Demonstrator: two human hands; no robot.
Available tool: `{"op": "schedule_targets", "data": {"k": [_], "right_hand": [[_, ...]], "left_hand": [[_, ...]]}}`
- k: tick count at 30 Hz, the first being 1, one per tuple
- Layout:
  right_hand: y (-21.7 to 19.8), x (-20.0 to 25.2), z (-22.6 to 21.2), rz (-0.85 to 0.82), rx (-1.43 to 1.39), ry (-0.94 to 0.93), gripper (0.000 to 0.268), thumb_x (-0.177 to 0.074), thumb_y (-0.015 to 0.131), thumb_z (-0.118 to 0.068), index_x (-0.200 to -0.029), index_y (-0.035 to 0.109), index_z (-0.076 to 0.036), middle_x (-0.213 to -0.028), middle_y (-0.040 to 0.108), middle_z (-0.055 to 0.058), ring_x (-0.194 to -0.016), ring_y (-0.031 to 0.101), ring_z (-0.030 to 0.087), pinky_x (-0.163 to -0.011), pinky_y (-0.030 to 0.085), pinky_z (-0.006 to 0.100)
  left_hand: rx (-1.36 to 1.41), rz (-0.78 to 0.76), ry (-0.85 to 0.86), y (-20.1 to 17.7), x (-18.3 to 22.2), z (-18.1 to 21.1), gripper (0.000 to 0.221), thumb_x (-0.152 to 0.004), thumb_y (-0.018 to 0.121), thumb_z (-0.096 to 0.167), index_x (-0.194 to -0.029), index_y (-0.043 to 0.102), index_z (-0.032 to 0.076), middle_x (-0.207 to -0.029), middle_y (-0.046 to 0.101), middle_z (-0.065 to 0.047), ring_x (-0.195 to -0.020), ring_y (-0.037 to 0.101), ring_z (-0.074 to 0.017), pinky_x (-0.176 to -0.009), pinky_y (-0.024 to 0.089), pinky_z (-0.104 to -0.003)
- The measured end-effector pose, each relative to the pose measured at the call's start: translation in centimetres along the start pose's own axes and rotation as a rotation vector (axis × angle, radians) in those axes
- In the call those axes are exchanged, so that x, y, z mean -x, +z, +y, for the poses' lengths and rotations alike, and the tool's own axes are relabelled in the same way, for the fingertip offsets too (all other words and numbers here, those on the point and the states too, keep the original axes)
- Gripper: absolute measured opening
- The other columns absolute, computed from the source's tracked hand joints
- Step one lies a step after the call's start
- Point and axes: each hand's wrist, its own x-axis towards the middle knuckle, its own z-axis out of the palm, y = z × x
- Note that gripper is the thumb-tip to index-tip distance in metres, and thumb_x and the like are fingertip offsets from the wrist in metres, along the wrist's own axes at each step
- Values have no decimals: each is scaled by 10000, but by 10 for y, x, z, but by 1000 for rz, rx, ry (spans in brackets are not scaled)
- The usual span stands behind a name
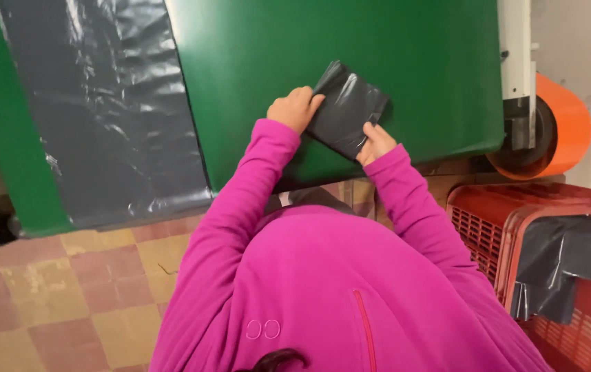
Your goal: Folding black plastic bags on a conveyor belt and placing them into a crate.
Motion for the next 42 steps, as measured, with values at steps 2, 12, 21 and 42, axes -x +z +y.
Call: {"op": "schedule_targets", "data": {"k": [2,12,21,42], "right_hand": [[-13,-1,0,86,-15,75,394,-1064,408,-165,-1400,462,33,-1444,565,221,-1285,616,386,-1112,493,575],[121,72,74,299,1594,-821,384,-948,750,-123,-1293,589,-65,-1209,629,153,-987,635,298,-909,565,422],[227,37,263,-800,2326,-1161,737,-796,762,-204,-1485,519,-105,-1562,475,164,-1491,415,372,-1252,323,537],[294,-45,233,-942,2005,-822,283,-862,607,-88,-1116,733,-97,-1067,705,72,-1038,650,285,-878,517,418]], "left_hand": [[-153,89,-108,9,-2,8,384,-985,659,483,-851,606,127,-822,705,-105,-664,681,-377,-564,524,-501],[-262,185,-23,-141,150,-47,459,-964,706,546,-1054,652,100,-1022,674,-87,-981,635,-306,-734,480,-466],[-605,31,40,-236,379,-210,992,-709,738,657,-1520,479,147,-1611,403,-91,-1533,284,-307,-1155,248,-685],[321,-307,-351,-353,247,-363,600,-982,519,621,-1241,744,129,-1241,761,-45,-1202,730,-246,-1064,543,-349]]}}
